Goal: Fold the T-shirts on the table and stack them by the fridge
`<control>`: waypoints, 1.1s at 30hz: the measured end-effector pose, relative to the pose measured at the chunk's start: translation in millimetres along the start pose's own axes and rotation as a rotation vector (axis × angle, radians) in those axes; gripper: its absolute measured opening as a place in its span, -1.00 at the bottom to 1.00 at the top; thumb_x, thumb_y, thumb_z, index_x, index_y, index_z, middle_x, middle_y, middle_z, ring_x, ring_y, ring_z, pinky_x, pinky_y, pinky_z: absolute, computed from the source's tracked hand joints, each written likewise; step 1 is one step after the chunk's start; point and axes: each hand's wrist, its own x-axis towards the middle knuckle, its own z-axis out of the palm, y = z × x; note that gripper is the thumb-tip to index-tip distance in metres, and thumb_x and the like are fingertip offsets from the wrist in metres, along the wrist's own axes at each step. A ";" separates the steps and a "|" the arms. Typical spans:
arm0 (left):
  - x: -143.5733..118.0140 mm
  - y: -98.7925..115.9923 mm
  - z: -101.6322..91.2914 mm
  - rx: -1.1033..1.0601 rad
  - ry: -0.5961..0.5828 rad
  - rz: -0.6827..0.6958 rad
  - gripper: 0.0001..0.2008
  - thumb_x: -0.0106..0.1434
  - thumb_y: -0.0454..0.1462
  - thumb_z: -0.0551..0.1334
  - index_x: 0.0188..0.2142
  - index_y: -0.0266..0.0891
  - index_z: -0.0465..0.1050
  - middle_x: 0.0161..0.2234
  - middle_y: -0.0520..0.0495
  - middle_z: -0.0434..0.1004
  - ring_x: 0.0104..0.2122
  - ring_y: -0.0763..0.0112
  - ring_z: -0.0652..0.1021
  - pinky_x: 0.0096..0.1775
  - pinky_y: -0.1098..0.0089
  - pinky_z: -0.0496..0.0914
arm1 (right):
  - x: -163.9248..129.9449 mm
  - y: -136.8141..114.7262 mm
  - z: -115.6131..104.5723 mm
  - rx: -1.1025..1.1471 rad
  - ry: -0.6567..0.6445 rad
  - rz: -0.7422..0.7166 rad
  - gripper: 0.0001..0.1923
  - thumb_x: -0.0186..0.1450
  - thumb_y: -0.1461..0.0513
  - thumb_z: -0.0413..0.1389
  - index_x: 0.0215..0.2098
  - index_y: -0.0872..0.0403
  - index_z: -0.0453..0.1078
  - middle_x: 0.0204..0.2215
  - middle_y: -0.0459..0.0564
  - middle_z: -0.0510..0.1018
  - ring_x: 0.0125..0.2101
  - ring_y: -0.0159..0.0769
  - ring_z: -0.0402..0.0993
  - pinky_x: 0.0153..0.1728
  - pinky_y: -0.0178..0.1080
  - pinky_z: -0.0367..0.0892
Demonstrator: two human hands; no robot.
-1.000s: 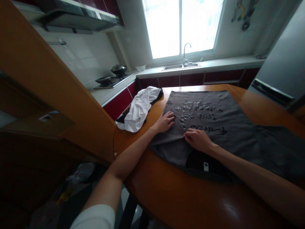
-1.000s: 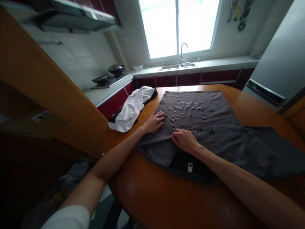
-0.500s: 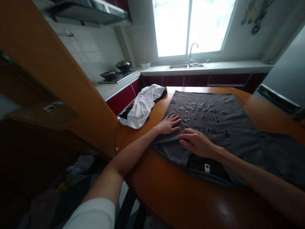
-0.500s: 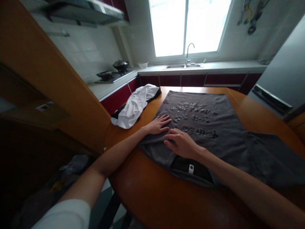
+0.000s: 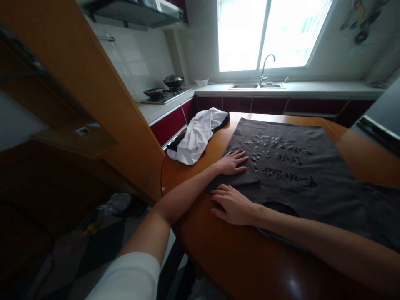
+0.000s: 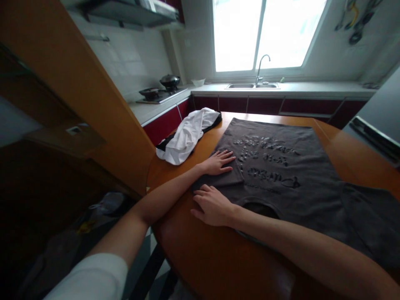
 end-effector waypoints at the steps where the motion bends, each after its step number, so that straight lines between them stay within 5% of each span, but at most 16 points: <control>1: 0.5 -0.3 0.9 -0.003 0.004 0.000 -0.32 0.44 0.13 0.01 0.44 -0.02 0.03 0.48 -0.06 -0.15 0.45 0.06 -0.10 0.38 -0.07 -0.17 | -0.8 -0.3 0.2 -0.004 -0.014 -0.005 -0.69 0.37 0.08 0.17 -0.05 0.11 0.52 0.07 0.18 0.57 0.06 -0.04 0.42 0.09 -0.02 0.31; 8: 1.3 -2.1 5.2 -0.002 0.046 0.013 -0.34 0.44 0.14 0.01 0.43 0.02 0.07 0.47 -0.02 -0.09 0.45 0.07 -0.07 0.38 -0.06 -0.17 | -10.6 -16.1 -0.7 -0.056 -0.047 0.014 -0.54 0.43 -0.01 0.07 0.11 0.14 0.43 0.23 0.25 0.43 0.20 0.04 0.31 0.15 0.05 0.25; 13: 0.7 -3.6 5.9 0.005 0.048 0.022 -0.33 0.44 0.15 -0.01 0.43 0.01 0.07 0.47 -0.03 -0.08 0.45 0.08 -0.07 0.37 -0.05 -0.16 | -10.5 -32.3 9.8 -0.079 0.096 0.166 -0.59 0.51 0.05 -0.08 0.04 0.12 0.47 0.10 0.22 0.55 0.12 -0.03 0.44 0.16 -0.01 0.27; 18: 0.4 -2.9 5.0 0.009 0.033 0.014 -0.33 0.44 0.15 -0.02 0.43 0.02 0.05 0.47 -0.03 -0.10 0.45 0.10 -0.07 0.37 -0.04 -0.17 | -16.5 -30.2 20.6 -0.082 0.057 0.154 -0.48 0.49 -0.01 -0.06 0.12 0.21 0.44 0.23 0.32 0.41 0.25 0.06 0.30 0.25 0.05 0.20; 29: -1.7 3.1 -2.1 0.001 0.020 0.007 -0.34 0.45 0.11 0.01 0.43 -0.05 0.07 0.47 -0.08 -0.08 0.45 0.07 -0.07 0.37 -0.02 -0.15 | -14.0 -34.3 10.0 -0.017 0.004 0.129 -0.46 0.39 -0.11 0.08 0.05 0.14 0.48 0.24 0.27 0.40 0.28 0.11 0.21 0.28 0.12 0.10; 33: -2.4 4.6 -4.7 0.030 -0.002 -0.001 -0.34 0.46 0.11 -0.01 0.44 -0.05 0.03 0.47 -0.10 -0.11 0.45 0.07 -0.08 0.37 -0.05 -0.17 | -9.5 -31.7 -0.4 -0.028 0.054 0.193 -0.52 0.48 -0.03 -0.03 0.06 0.13 0.49 0.20 0.20 0.46 0.23 0.00 0.29 0.27 0.02 0.15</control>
